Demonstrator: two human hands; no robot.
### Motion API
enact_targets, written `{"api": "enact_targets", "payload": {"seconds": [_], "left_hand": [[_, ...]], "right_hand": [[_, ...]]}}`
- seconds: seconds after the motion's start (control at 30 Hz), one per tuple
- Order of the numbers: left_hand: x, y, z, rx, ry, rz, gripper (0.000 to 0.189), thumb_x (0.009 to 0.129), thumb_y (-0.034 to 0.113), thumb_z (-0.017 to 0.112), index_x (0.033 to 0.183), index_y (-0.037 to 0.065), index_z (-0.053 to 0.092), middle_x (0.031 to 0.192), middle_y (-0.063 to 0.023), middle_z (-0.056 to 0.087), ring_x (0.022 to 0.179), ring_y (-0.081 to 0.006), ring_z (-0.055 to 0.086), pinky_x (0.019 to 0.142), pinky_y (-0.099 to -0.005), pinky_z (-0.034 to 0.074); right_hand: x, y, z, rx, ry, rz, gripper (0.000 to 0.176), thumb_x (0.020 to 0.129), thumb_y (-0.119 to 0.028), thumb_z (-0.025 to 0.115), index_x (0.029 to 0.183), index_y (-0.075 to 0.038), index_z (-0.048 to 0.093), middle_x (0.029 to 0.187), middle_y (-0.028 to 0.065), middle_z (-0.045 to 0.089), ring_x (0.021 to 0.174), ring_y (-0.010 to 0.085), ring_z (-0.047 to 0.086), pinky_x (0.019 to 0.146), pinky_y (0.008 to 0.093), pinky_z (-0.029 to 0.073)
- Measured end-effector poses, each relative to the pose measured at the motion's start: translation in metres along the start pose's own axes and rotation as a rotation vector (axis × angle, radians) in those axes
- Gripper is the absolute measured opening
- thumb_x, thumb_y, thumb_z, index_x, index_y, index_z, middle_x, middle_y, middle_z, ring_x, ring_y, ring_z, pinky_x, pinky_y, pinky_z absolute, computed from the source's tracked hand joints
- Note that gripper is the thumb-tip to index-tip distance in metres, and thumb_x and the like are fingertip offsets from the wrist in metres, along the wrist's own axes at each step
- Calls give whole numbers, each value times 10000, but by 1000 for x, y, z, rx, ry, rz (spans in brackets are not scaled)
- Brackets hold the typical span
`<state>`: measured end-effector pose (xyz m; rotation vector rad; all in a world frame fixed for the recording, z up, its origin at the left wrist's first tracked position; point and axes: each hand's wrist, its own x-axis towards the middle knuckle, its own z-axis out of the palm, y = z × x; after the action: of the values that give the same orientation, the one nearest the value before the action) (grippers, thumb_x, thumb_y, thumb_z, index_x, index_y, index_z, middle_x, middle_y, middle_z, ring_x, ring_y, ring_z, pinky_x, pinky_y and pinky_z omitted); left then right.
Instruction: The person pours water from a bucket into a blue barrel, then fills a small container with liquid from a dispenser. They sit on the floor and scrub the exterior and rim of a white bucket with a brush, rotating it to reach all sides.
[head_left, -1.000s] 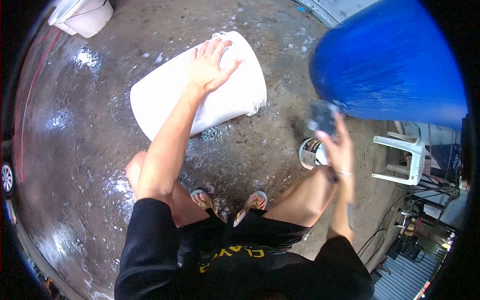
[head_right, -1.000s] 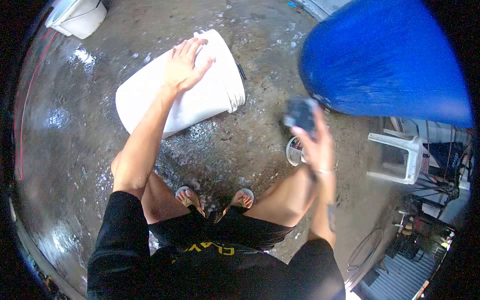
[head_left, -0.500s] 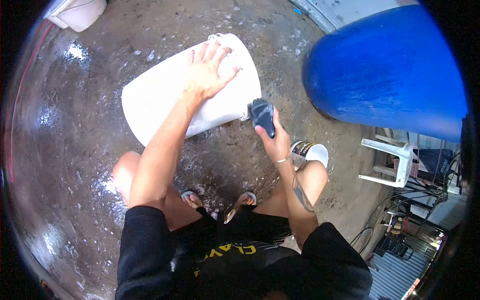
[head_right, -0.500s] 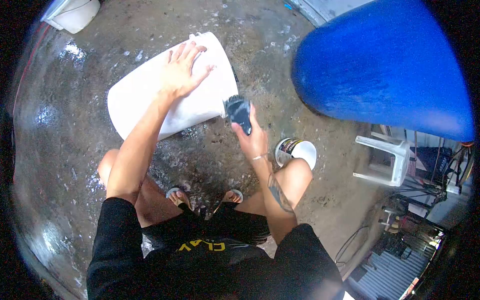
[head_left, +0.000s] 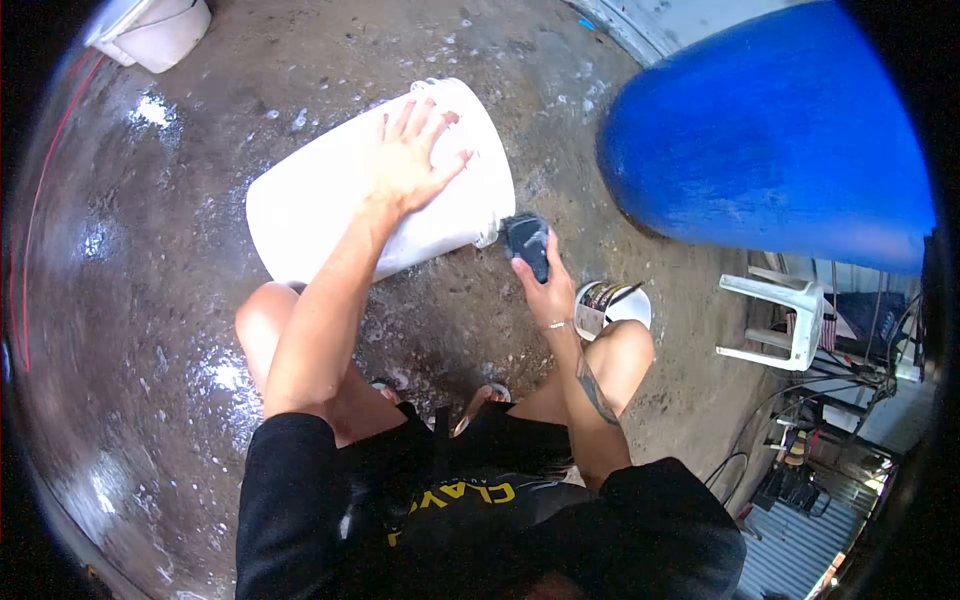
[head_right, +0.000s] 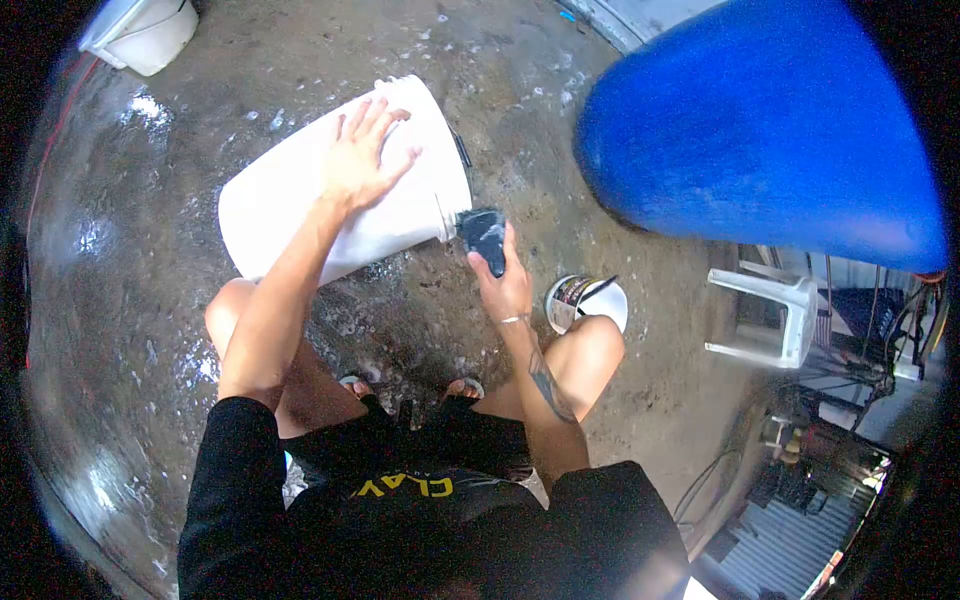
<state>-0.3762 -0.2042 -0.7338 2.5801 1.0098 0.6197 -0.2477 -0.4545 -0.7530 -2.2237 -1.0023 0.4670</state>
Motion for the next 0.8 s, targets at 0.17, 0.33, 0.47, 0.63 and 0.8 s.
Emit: {"api": "enact_targets", "payload": {"seconds": [0.17, 0.33, 0.47, 0.63, 0.8], "left_hand": [[-4, 4, 0, 12, 10, 4, 565, 870, 591, 533, 1309, 237, 491, 1515, -137, 365, 1441, -306, 263, 1165, -545, 141], [-2, 5, -3, -16, -22, -15, 567, 865, 595, 537, 1303, 238, 495, 1516, -133, 364, 1441, -304, 262, 1166, -541, 143], [-5, 6, -2, -34, -29, -19, 565, 865, 597, 534, 1300, 238, 501, 1516, -133, 364, 1441, -304, 264, 1166, -540, 144], [-10, 11, -2, -19, -7, 3, 549, 869, 579, 541, 1296, 236, 506, 1511, -150, 366, 1441, -311, 263, 1167, -541, 137], [-21, 16, 3, -16, 41, 56, 524, 869, 522, 578, 1293, 219, 516, 1501, -172, 373, 1435, -326, 273, 1161, -545, 144]], "right_hand": [[57, -73, -4, 10, 126, -46, 792, 861, -499, 623, 1507, -190, 287, 969, 254, 685, 913, 419, 675, 764, 449, 524], [55, -69, 2, -67, 105, -33, 809, 856, -511, 625, 1513, -218, 256, 877, 259, 680, 807, 466, 660, 699, 481, 522], [-15, -4, -4, -176, -38, 54, 807, 858, -524, 623, 1512, -232, 251, 969, 247, 683, 875, 446, 665, 734, 470, 530], [34, -55, -5, 67, 94, -74, 795, 854, -444, 666, 1505, -193, 284, 1070, 239, 673, 997, 397, 664, 796, 444, 530], [74, -90, 1, -3, 79, -83, 817, 837, -464, 677, 1503, -191, 291, 1018, 256, 673, 985, 397, 665, 792, 445, 523]]}}
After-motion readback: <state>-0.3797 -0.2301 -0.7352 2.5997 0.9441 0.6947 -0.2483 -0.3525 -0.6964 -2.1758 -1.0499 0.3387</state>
